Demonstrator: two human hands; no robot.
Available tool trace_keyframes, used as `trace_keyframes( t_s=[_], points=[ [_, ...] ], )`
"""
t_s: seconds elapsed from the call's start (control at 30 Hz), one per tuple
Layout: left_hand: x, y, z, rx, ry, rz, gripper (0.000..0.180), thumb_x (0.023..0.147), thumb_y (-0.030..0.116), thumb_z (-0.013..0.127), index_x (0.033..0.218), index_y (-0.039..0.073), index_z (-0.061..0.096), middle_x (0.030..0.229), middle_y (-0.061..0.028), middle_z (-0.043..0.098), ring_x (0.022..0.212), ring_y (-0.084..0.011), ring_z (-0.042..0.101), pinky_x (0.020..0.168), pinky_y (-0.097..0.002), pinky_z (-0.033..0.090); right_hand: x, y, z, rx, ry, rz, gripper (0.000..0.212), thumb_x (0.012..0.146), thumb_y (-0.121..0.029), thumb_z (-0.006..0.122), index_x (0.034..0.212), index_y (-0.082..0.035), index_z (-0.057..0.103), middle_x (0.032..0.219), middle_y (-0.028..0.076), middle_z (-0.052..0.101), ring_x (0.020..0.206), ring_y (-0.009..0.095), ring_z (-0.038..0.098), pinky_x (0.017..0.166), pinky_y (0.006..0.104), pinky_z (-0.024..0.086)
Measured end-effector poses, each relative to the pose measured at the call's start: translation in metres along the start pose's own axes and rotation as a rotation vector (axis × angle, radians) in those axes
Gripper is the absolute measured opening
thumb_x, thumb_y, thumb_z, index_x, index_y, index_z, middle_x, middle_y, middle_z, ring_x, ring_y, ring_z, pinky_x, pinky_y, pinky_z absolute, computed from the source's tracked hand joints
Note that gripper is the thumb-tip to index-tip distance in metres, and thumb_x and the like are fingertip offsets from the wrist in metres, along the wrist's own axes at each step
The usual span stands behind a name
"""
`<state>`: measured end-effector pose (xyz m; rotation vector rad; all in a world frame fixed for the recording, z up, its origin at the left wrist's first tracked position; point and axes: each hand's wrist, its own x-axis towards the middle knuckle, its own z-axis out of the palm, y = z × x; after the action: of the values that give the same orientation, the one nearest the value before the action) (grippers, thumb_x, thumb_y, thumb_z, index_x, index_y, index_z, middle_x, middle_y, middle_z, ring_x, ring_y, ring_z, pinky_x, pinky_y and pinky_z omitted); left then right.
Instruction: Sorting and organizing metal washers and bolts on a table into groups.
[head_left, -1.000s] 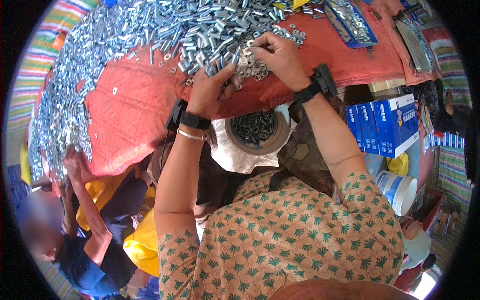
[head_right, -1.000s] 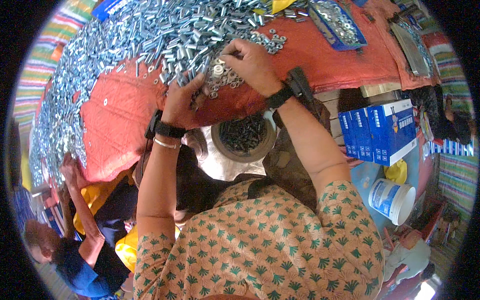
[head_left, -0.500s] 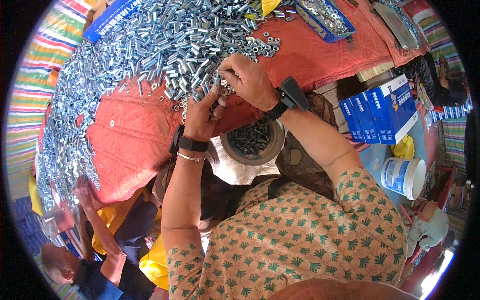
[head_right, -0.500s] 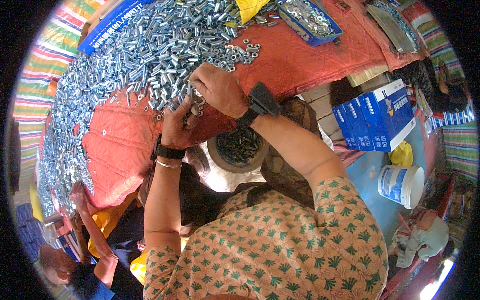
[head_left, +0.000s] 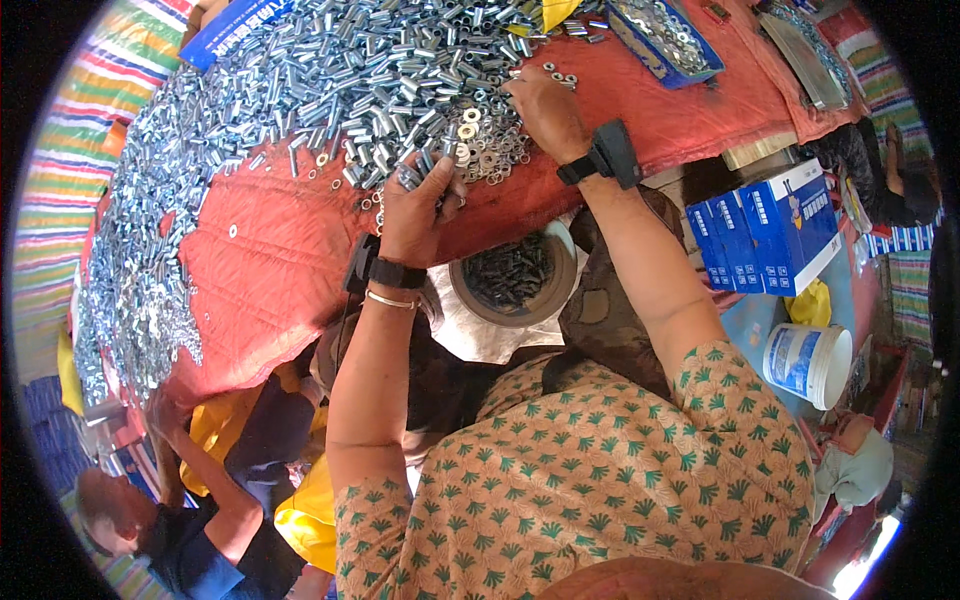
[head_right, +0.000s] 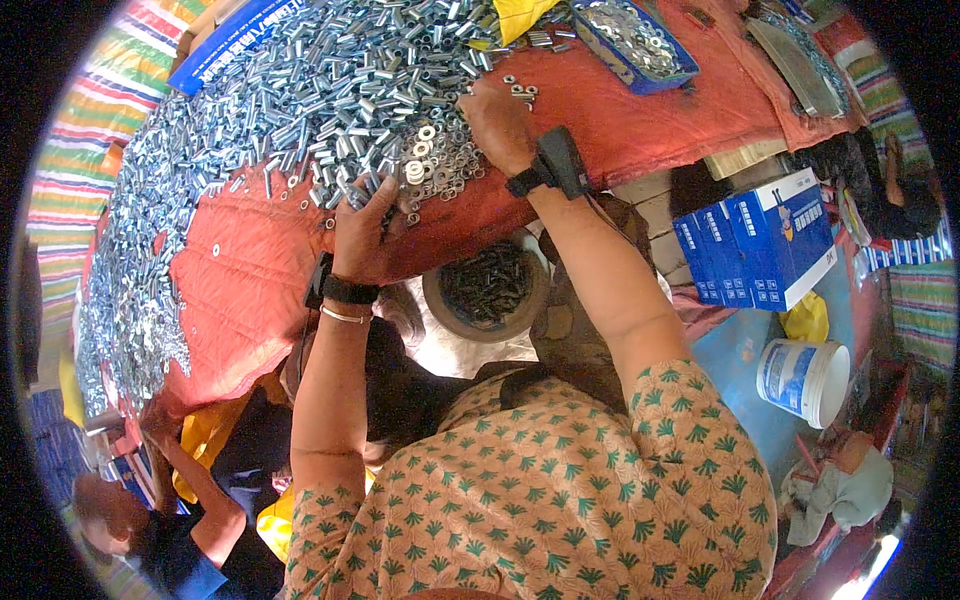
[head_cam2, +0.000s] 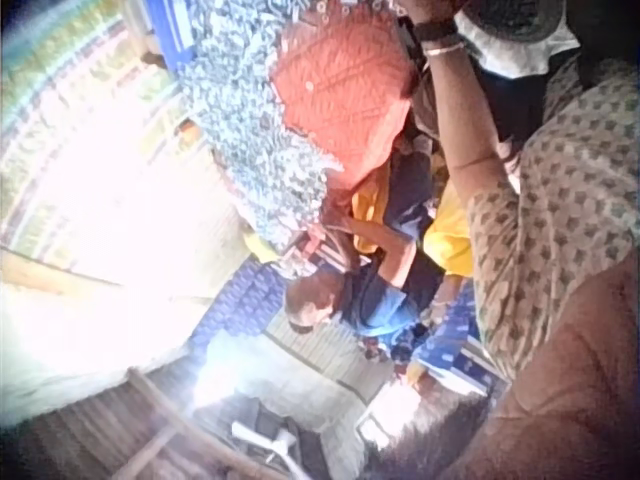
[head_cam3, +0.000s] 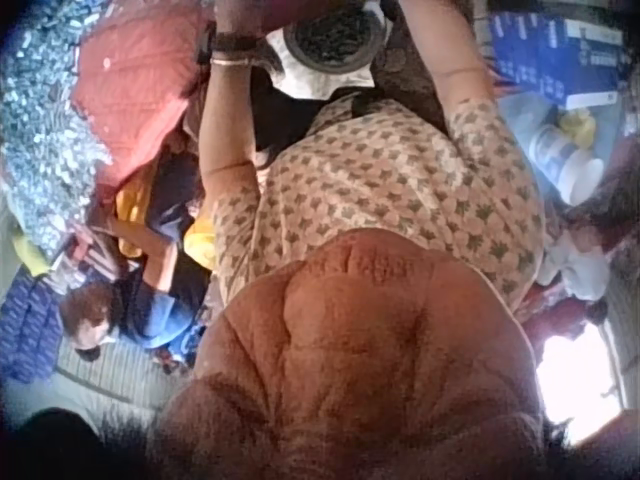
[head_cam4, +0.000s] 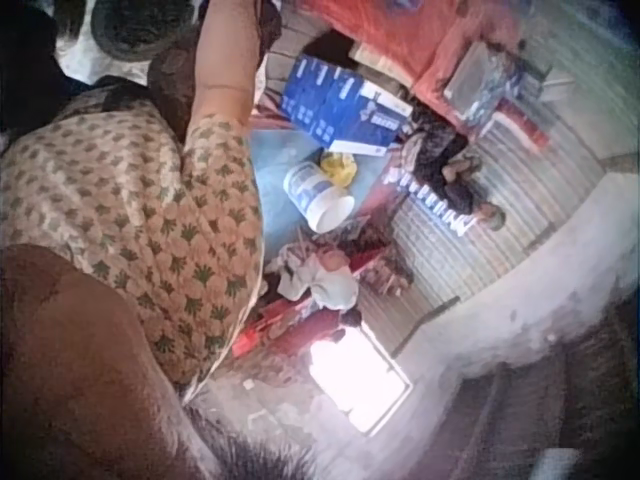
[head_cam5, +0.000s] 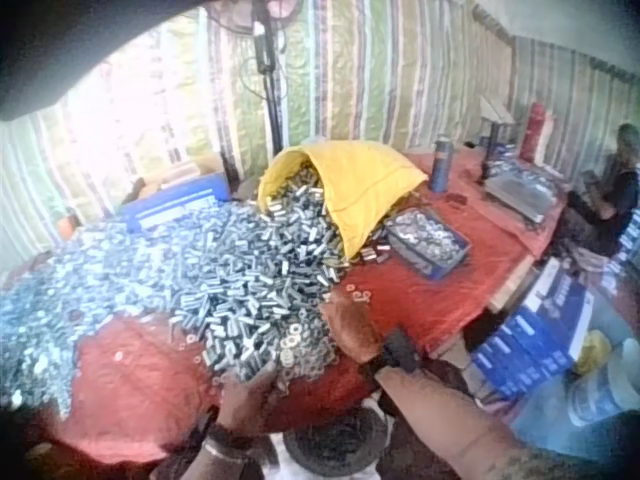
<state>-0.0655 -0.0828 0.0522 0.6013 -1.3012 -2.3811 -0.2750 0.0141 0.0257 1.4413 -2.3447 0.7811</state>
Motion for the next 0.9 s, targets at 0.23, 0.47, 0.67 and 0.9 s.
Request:
trace_keyframes(
  t_s=[0.23,0.47,0.67,0.9],
  points=[
    [0.003,-0.003,-0.003,-0.015,0.050,-0.043,0.009,0.087,0.013,0.061,0.091,0.008,0.055,0.076,0.0008,0.058,0.057,-0.0078,0.054,0.049,-0.0190,0.044,-0.007,0.006,0.002,0.213,0.097,-0.121,0.012,0.085,-0.008,0.043,0.081,0.001,0.050,0.081,0.020,0.050,0.079,0.036,0.052,0.066,0.0451,0.040],
    [0.001,0.001,0.000,0.077,-0.016,-0.025,0.012,0.088,0.018,0.061,0.090,0.008,0.055,0.068,-0.0014,0.059,0.052,-0.0077,0.051,0.045,-0.0199,0.037,-0.002,0.018,-0.004,-0.012,-0.128,-0.059,0.012,0.084,-0.004,0.043,0.084,0.002,0.053,0.085,0.022,0.052,0.080,0.039,0.053,0.066,0.0448,0.042],
    [0.002,-0.001,-0.005,0.033,-0.018,-0.012,0.010,0.089,0.018,0.060,0.087,0.008,0.056,0.066,-0.0024,0.060,0.048,-0.0075,0.049,0.040,-0.0194,0.033,0.007,-0.035,-0.023,0.688,-0.067,0.329,0.010,0.088,-0.005,0.051,0.094,0.001,0.057,0.087,0.011,0.062,0.081,0.019,0.063,0.068,0.0307,0.049],
    [0.006,-0.003,-0.002,-0.002,-0.051,-0.036,0.010,0.088,0.017,0.060,0.088,0.008,0.057,0.066,-0.0024,0.059,0.047,-0.0071,0.048,0.039,-0.0188,0.033,-0.006,-0.072,-0.024,0.920,-0.128,0.201,0.009,0.090,-0.006,0.054,0.098,-0.003,0.058,0.093,0.004,0.065,0.088,0.010,0.061,0.076,0.0238,0.048]
  ],
)
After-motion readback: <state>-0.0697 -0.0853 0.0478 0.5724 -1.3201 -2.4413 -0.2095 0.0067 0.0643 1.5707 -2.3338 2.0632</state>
